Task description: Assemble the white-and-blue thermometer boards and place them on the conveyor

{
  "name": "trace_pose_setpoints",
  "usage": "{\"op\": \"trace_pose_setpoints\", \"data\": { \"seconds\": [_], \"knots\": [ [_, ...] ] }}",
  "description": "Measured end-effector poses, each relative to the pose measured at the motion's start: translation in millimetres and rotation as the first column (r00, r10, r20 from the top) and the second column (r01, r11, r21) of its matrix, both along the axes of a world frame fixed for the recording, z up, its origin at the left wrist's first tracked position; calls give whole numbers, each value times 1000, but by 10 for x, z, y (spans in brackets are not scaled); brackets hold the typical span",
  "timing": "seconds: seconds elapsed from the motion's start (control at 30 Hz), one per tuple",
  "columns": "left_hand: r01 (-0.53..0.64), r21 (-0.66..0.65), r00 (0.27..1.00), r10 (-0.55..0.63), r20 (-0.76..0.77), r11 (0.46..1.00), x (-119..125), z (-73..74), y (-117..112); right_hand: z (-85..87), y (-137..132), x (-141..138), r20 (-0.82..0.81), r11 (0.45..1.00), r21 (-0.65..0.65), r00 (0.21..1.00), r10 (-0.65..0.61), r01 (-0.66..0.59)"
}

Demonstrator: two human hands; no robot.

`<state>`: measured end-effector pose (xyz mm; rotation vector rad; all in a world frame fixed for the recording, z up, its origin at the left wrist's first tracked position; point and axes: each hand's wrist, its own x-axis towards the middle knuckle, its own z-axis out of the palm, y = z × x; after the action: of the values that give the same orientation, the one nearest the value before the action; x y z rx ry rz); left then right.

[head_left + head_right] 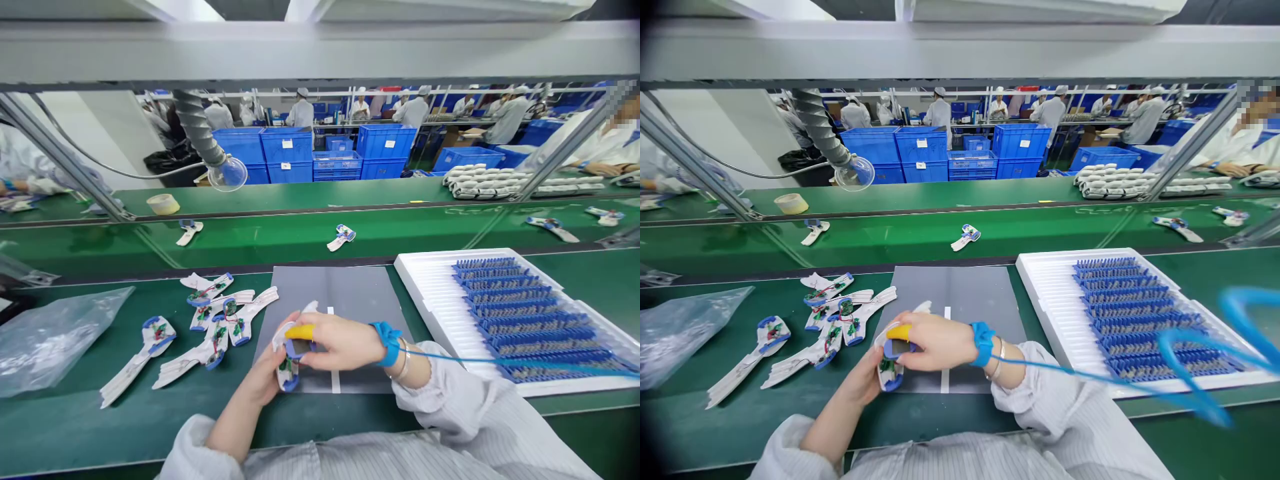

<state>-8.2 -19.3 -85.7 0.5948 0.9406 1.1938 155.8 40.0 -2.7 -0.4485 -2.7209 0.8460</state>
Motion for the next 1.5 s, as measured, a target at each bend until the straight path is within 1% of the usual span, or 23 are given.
{"op": "trace_pose_setpoints", "data": {
  "seconds": [0.07,0.13,0.2,0.27,0.3,0.33,0.4,0.47,0.53,0.57,0.63,0.7,0.8,0.93,1.0,1.07,1.1,1.17,1.23,1.33,1.4,1.43,1.5],
  "knots": [
    [60,-100,991,-47,129,993,57,58,-58,8,-64,22,28,1000,15,1000,0,0],
    [96,-135,985,-75,157,986,70,95,-112,-31,-83,64,38,998,59,999,-31,29],
    [188,-128,973,-166,163,974,57,121,-149,-83,-82,115,-13,991,130,1000,-28,29],
    [315,-116,938,-290,192,942,47,142,-165,-130,-82,162,-87,986,165,996,-2,16],
    [356,-103,921,-329,210,929,49,152,-166,-150,-89,182,-120,986,168,993,10,11],
    [369,-85,913,-344,221,926,57,161,-162,-169,-100,199,-153,985,173,988,7,19],
    [331,-40,925,-315,213,943,82,171,-145,-203,-137,225,-234,971,225,972,-27,81],
    [293,13,941,-291,176,956,106,169,-121,-231,-186,242,-340,948,269,938,-72,170],
    [311,66,938,-318,138,948,116,156,-98,-247,-232,250,-420,939,250,900,-116,237],
    [330,86,933,-339,122,940,115,148,-90,-249,-249,252,-439,941,226,889,-131,251],
    [358,108,925,-368,95,927,104,136,-82,-247,-270,251,-450,947,189,880,-151,259],
    [368,107,924,-376,69,924,88,137,-84,-242,-279,247,-444,950,188,885,-142,247],
    [370,81,926,-374,42,925,72,161,-100,-252,-293,247,-430,956,187,894,-126,225],
    [372,44,927,-374,34,927,75,183,-139,-285,-320,278,-449,961,123,878,-167,246],
    [389,27,920,-390,26,921,82,177,-164,-277,-313,306,-439,965,128,885,-153,230],
    [402,11,916,-402,-4,916,87,169,-186,-238,-284,330,-411,957,183,902,-133,224],
    [407,4,913,-406,-30,914,90,170,-193,-210,-262,336,-389,945,231,912,-129,232],
    [420,-8,904,-419,-87,907,96,187,-199,-143,-214,331,-322,900,364,939,-122,242],
    [439,-24,889,-438,-134,898,104,220,-196,-81,-170,306,-233,847,493,968,-91,198],
    [449,-42,878,-450,-164,892,120,261,-190,-28,-136,260,-160,774,620,987,-33,126],
    [421,-46,897,-423,-125,906,130,262,-194,-19,-142,250,-172,740,660,985,-21,131],
    [396,-46,913,-399,-85,917,133,255,-197,-20,-154,254,-191,736,661,981,-20,144],
    [347,-24,938,-347,-2,938,131,239,-204,-31,-195,275,-253,759,624,967,-29,186]
  ]
}}
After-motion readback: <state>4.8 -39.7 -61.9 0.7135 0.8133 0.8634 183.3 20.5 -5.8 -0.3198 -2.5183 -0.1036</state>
